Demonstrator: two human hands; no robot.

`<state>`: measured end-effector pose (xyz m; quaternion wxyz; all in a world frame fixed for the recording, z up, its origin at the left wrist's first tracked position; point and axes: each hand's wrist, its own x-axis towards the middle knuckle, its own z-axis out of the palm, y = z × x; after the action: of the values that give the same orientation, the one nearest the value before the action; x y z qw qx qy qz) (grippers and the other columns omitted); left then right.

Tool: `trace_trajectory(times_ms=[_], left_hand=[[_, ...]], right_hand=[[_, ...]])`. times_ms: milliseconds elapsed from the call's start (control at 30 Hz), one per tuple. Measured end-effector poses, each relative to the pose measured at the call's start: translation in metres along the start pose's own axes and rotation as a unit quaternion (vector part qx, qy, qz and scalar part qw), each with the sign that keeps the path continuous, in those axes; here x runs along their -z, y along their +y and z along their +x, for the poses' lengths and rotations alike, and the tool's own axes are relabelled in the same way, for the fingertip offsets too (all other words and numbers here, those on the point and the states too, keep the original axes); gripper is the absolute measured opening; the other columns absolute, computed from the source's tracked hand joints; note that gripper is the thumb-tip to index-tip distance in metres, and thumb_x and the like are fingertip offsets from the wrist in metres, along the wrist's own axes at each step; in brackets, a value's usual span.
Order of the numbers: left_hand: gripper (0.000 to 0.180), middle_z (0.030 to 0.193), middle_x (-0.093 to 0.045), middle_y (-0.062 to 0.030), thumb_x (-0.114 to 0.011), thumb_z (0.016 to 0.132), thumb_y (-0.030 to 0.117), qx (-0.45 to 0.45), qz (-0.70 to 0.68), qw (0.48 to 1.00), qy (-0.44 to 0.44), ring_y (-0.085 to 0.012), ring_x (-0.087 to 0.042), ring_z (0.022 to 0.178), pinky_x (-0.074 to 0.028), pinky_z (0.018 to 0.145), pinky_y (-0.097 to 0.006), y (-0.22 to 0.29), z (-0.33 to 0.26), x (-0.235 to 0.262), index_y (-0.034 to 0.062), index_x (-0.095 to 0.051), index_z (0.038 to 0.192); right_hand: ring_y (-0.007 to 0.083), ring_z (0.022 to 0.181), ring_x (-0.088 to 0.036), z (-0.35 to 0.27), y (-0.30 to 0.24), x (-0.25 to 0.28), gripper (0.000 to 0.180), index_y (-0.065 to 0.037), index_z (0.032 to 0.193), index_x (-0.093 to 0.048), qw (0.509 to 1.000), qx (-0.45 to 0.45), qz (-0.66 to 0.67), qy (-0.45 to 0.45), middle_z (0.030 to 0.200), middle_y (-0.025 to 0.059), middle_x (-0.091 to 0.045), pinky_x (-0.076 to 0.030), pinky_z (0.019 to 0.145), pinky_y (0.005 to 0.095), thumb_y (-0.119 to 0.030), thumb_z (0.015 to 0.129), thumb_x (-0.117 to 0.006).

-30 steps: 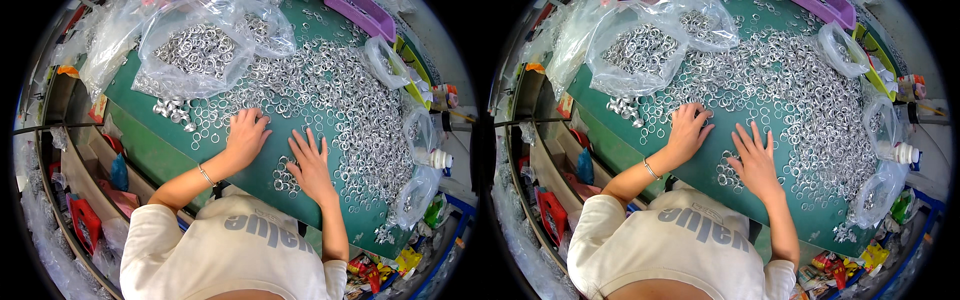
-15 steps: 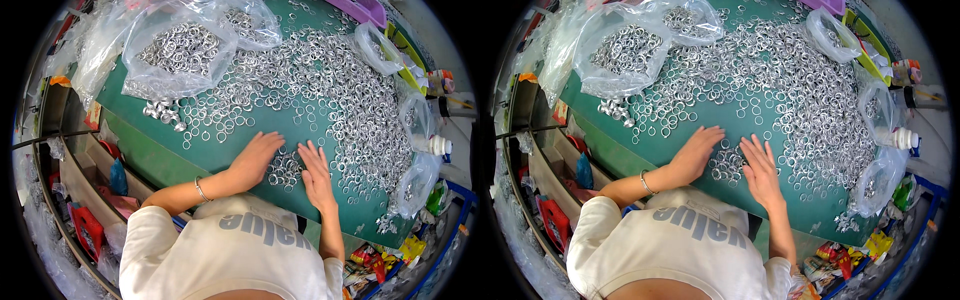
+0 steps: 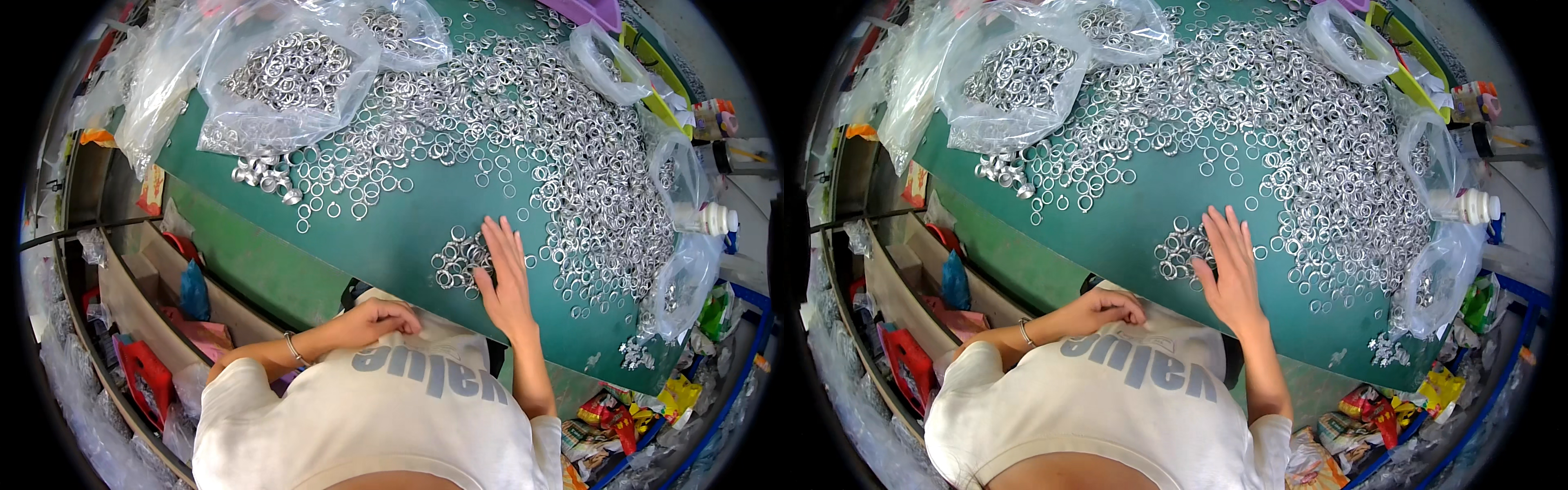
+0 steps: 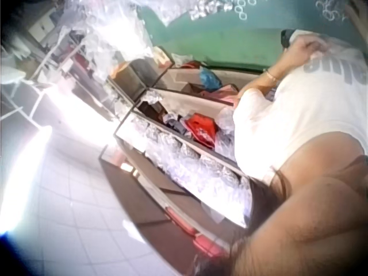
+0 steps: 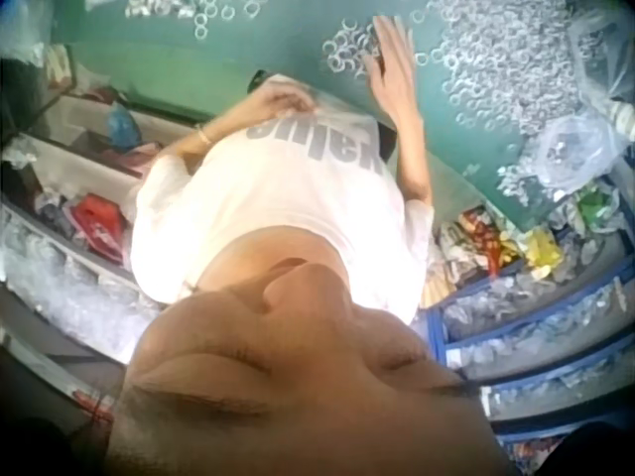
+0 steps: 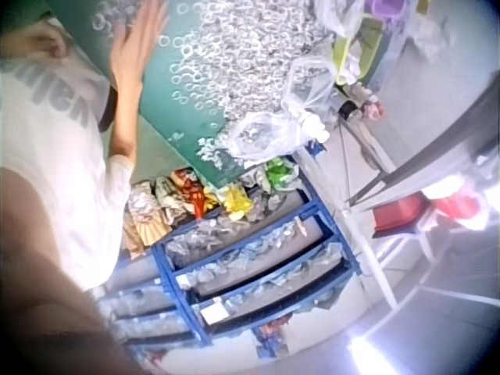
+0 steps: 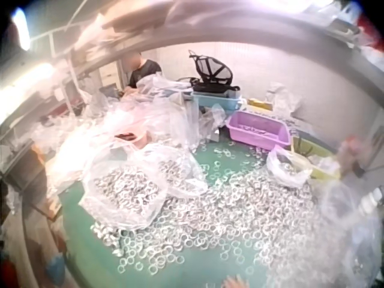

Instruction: The person sorts small metal rings on a green surface by hand, grouping them together and placing them into transparent plastic bags.

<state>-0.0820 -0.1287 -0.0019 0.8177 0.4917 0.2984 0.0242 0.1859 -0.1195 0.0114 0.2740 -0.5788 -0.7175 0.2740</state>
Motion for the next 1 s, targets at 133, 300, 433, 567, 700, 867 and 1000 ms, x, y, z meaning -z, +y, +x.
trace_trajectory(times_ms=[133,300,433,567,700,867,1000], left_hand=[[0.043,0.135,-0.044,-0.0325,-0.039,0.100,0.012,0.055,-0.390,0.919,0.017,-0.0331,-0.048,0.126,-0.038,0.110,-0.039,-0.016,0.008,0.006,-0.0181,-0.040,0.131],[0.061,0.146,-0.019,-0.0389,-0.030,0.102,0.030,0.075,-0.613,0.773,-0.145,-0.0446,-0.024,0.139,-0.023,0.117,-0.046,-0.034,0.039,0.012,-0.0163,-0.020,0.141],[0.079,0.147,-0.009,-0.0407,-0.033,0.100,0.048,0.117,-0.730,0.642,-0.200,-0.0458,-0.018,0.141,-0.020,0.117,-0.048,-0.053,0.058,0.008,-0.0132,-0.012,0.144],[0.081,0.147,-0.019,-0.0365,-0.041,0.096,0.054,0.053,-0.698,0.670,-0.247,-0.0464,-0.025,0.138,-0.023,0.115,-0.051,-0.044,0.071,-0.001,-0.0076,-0.020,0.145],[0.074,0.143,-0.037,-0.0259,-0.042,0.093,0.059,-0.010,-0.730,0.621,-0.285,-0.0409,-0.040,0.131,-0.034,0.107,-0.057,-0.083,0.088,-0.002,0.0032,-0.034,0.142],[0.056,0.132,-0.052,-0.0205,-0.045,0.096,0.048,0.058,-0.683,0.688,-0.238,-0.0310,-0.056,0.116,-0.048,0.097,-0.049,-0.100,0.084,0.011,0.0021,-0.049,0.128],[0.044,0.118,-0.061,-0.0196,-0.052,0.095,0.038,0.124,-0.662,0.728,-0.126,-0.0285,-0.062,0.103,-0.053,0.090,-0.041,-0.084,0.085,0.005,0.0000,-0.058,0.116]], right_hand=[[0.0371,0.137,-0.034,-0.003,-0.003,-0.009,0.055,-0.002,0.132,-0.051,0.998,0.036,0.022,-0.052,0.142,0.0143,-0.045,-0.023,0.112,0.0531,-0.024,0.084,-0.068],[0.0347,0.136,-0.036,0.018,-0.012,-0.016,0.065,-0.010,0.131,-0.055,0.992,0.115,-0.039,-0.037,0.142,0.0100,-0.046,-0.022,0.112,0.0561,-0.034,0.074,-0.075],[0.0350,0.136,-0.036,0.018,-0.008,-0.022,0.066,-0.014,0.126,-0.059,0.980,0.159,-0.081,-0.093,0.143,0.0077,-0.046,-0.023,0.112,0.0559,-0.041,0.069,-0.076],[0.0354,0.136,-0.036,-0.004,-0.016,-0.029,0.062,-0.012,0.123,-0.060,0.983,0.150,-0.058,-0.089,0.142,0.0086,-0.047,-0.025,0.111,0.0562,-0.035,0.068,-0.078],[0.0360,0.135,-0.037,-0.033,-0.024,-0.042,0.053,-0.010,0.122,-0.060,0.981,0.161,-0.022,-0.109,0.141,0.0099,-0.047,-0.028,0.110,0.0553,-0.027,0.073,-0.074],[0.0329,0.128,-0.046,-0.053,-0.040,-0.043,0.034,-0.005,0.115,-0.062,0.967,0.198,0.058,-0.149,0.131,0.0128,-0.055,-0.037,0.107,0.0477,-0.017,0.083,-0.065],[0.0334,0.115,-0.056,-0.060,-0.043,-0.049,0.026,-0.002,0.111,-0.064,0.949,0.169,0.202,-0.170,0.120,0.0142,-0.062,-0.042,0.100,0.0443,-0.012,0.088,-0.060]])
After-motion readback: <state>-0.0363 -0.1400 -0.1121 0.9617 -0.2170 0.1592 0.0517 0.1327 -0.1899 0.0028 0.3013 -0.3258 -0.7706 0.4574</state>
